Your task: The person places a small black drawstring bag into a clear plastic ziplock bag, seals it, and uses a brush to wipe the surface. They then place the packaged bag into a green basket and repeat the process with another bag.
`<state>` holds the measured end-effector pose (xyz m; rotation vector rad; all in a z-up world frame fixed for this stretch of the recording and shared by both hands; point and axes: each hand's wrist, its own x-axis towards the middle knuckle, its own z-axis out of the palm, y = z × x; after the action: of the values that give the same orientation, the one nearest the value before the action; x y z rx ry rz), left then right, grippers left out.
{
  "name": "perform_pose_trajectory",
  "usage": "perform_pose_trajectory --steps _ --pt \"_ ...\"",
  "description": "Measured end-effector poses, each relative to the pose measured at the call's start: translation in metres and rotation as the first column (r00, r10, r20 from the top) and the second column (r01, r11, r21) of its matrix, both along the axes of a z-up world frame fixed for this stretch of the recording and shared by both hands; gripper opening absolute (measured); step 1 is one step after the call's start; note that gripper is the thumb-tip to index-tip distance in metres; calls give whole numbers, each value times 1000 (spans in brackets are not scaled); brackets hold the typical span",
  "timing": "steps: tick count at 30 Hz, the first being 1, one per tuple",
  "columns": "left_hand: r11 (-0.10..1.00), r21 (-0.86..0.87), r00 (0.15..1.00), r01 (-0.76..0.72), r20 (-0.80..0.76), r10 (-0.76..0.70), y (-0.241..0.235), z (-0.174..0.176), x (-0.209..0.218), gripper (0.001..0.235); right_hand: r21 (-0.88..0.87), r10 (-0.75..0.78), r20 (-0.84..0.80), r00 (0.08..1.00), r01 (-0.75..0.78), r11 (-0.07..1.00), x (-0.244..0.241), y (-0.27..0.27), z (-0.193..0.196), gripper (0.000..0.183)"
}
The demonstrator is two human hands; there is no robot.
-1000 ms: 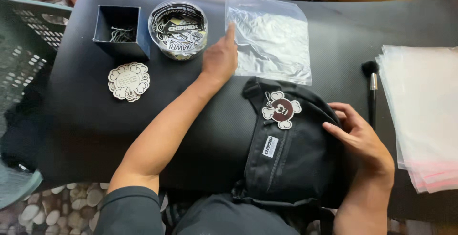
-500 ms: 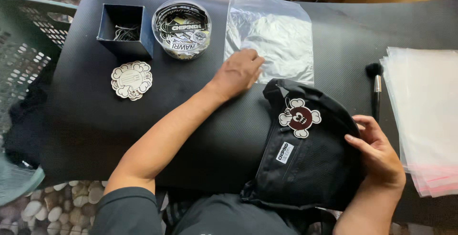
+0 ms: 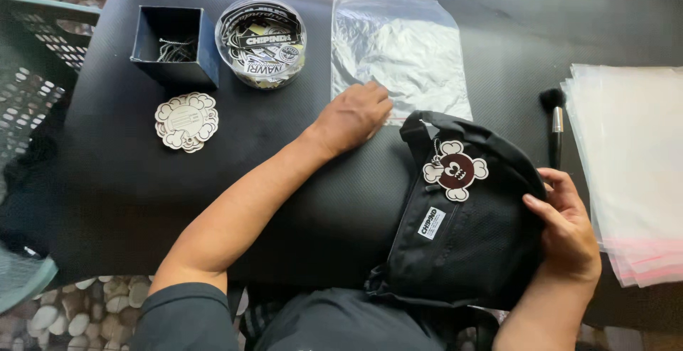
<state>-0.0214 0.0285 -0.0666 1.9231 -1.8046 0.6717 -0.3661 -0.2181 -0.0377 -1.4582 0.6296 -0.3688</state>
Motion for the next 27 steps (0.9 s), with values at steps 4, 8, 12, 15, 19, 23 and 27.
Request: perform_pose_trajectory --steps 4,8,12,15,19,23,27 --pt "999 -30 998 -12 -56 11 -4 -10 3 7 1 -7 -2 1000 7 1000 3 5 5 42" --pt "996 40 980 -82 -179 87 -6 -7 1 25 21 -8 6 1000 8 1000 4 6 5 44" --pt "991 -13 947 -132 -296 122 -9 3 -7 10 64 -58 -1 998 58 996 12 21 13 42" --pt "987 -69 929 -142 -354 109 -12 10 -11 9 46 -78 -5 997 78 996 18 28 18 42" --pt "985 -67 934 -161 -333 130 -15 6 -13 11 31 -70 15 997 69 997 16 18 0 41" --pt "982 15 930 -191 -317 186 -18 -8 -10 12 33 -21 179 984 15 999 16 12 -16 41" --pt "985 23 924 -173 -343 171 -12 -4 -14 6 34 -26 167 986 20 999 21 18 -11 40"
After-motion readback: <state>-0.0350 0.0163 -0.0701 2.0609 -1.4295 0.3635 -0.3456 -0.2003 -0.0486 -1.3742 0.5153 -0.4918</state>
